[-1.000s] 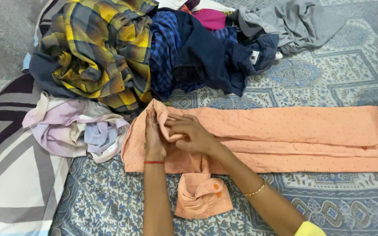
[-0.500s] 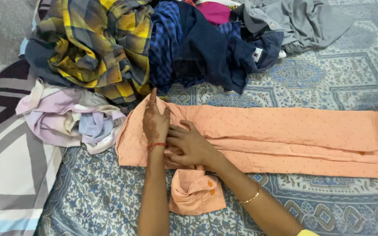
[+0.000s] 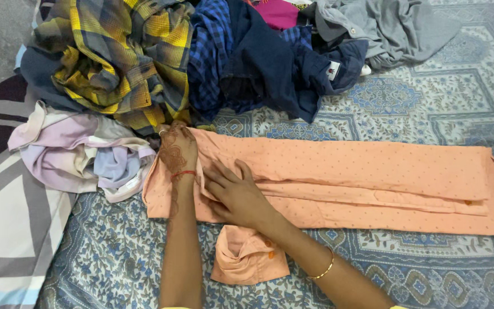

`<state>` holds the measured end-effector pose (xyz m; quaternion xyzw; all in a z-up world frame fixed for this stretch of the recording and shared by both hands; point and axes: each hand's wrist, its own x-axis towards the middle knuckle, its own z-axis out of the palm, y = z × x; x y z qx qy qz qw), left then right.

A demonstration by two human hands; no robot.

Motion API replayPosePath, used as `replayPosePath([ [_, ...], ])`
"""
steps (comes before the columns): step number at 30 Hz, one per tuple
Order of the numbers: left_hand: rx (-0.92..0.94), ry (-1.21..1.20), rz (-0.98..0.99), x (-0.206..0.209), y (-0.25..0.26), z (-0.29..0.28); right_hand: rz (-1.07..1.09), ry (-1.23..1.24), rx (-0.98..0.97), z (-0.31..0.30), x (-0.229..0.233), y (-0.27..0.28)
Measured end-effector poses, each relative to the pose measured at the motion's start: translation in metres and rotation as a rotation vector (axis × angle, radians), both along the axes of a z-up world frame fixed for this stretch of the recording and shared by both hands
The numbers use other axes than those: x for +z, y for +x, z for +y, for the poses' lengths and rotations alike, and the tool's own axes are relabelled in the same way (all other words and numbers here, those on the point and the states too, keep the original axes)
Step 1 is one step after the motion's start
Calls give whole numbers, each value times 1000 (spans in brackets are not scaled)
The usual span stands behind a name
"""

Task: The person folds a peach-colored shirt on a bed by smoothing the fabric, folding the sleeves across the back, and folding the sides toward the center.

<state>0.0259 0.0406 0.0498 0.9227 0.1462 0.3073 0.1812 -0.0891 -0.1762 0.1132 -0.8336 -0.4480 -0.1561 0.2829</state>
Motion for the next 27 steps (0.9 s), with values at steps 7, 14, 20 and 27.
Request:
replayPosePath([
  [7,-326,253,6,52,-5,28,106,-16,32,-3,1,-2],
  [14,-648,-218,435,77,-1,58,144,40,39,-5,0,-1],
  [20,-626,-557,555,74,3,66,169,70,38,-5,0,0],
  [27,-591,-585,535,76,4,76,211,76,22,-5,0,0],
])
